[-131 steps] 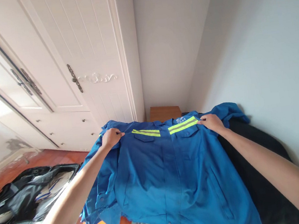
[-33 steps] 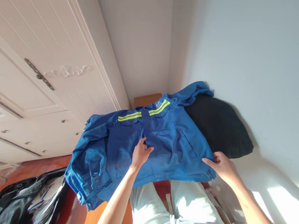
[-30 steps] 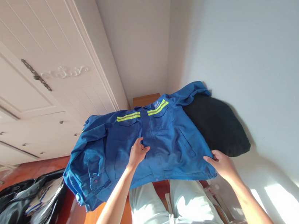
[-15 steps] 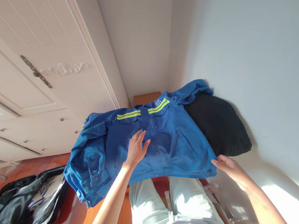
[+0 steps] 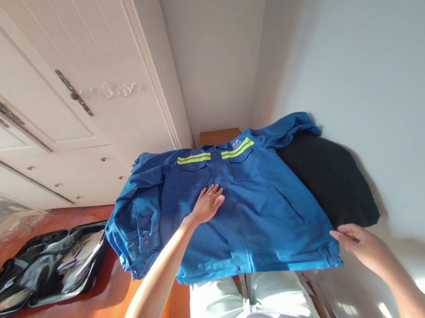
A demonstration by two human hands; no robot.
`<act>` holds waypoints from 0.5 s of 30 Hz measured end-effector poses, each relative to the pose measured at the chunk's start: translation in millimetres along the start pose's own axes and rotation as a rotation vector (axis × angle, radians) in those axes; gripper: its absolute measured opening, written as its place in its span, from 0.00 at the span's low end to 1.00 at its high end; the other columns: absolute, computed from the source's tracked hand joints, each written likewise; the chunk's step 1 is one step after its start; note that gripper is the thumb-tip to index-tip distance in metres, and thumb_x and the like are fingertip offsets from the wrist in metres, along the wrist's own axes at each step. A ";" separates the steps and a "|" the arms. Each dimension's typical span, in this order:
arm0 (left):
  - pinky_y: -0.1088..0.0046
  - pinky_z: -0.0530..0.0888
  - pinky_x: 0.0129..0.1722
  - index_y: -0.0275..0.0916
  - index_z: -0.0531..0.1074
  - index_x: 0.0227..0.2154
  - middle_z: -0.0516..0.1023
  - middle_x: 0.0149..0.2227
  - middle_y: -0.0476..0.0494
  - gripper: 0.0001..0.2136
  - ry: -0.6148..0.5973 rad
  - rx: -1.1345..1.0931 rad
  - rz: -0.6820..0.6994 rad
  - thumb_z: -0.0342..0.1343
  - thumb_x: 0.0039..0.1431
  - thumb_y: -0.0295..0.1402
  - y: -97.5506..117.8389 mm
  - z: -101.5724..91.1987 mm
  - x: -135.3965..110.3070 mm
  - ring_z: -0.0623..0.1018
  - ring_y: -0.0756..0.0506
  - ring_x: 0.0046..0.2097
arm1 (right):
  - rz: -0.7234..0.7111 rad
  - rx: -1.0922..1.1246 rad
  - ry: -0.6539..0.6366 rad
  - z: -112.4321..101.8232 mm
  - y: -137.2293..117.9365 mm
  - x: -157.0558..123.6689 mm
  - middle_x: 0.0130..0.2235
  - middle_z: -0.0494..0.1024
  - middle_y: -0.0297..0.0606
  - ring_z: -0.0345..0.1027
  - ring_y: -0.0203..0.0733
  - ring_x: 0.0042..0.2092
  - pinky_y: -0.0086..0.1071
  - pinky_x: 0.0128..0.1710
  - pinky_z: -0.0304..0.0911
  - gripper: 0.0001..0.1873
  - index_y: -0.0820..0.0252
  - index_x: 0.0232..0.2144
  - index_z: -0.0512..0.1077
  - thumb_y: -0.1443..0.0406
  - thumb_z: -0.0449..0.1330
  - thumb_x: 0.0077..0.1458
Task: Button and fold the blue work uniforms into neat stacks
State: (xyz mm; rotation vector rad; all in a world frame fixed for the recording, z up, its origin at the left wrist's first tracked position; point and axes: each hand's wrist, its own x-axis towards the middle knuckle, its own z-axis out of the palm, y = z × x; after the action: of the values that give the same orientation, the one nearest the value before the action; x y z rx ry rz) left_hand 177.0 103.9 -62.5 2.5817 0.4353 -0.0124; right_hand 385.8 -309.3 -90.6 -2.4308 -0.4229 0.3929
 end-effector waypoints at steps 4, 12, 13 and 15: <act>0.63 0.65 0.61 0.40 0.71 0.55 0.72 0.59 0.42 0.26 0.362 -0.438 -0.094 0.32 0.70 0.46 8.3 -16.8 -20.7 0.67 0.43 0.63 | -0.011 0.018 0.058 -12.8 -33.8 -0.5 0.34 0.81 0.44 0.75 0.54 0.35 0.42 0.35 0.68 0.29 0.55 0.37 0.74 0.41 0.57 0.43; 0.66 0.78 0.39 0.41 0.75 0.40 0.81 0.38 0.43 0.16 1.127 -0.679 -0.585 0.52 0.60 0.47 2.1 -12.1 -140.9 0.81 0.42 0.42 | -0.577 0.187 -0.407 8.5 -164.7 5.6 0.37 0.79 0.40 0.73 0.44 0.38 0.34 0.39 0.69 0.19 0.53 0.42 0.75 0.49 0.57 0.57; 0.67 0.78 0.37 0.42 0.75 0.39 0.81 0.37 0.43 0.16 1.123 -0.688 -0.645 0.54 0.58 0.47 -3.5 -4.5 -154.8 0.81 0.42 0.41 | -0.652 0.197 -0.438 14.9 -180.5 9.5 0.39 0.79 0.40 0.73 0.44 0.39 0.35 0.41 0.70 0.18 0.53 0.42 0.74 0.50 0.56 0.59; 0.64 0.78 0.39 0.40 0.75 0.39 0.81 0.38 0.41 0.19 1.105 -0.667 -0.745 0.56 0.54 0.50 -15.4 14.7 -177.1 0.80 0.39 0.43 | -0.799 0.216 -0.454 32.2 -210.8 18.6 0.42 0.79 0.41 0.73 0.44 0.43 0.37 0.44 0.70 0.17 0.54 0.44 0.73 0.52 0.55 0.61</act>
State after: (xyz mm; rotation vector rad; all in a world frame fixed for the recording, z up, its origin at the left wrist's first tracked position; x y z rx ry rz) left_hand 5.4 55.5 -66.5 1.4426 1.4505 1.1056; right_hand 347.8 -127.0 14.9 -1.7574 -1.3964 0.5815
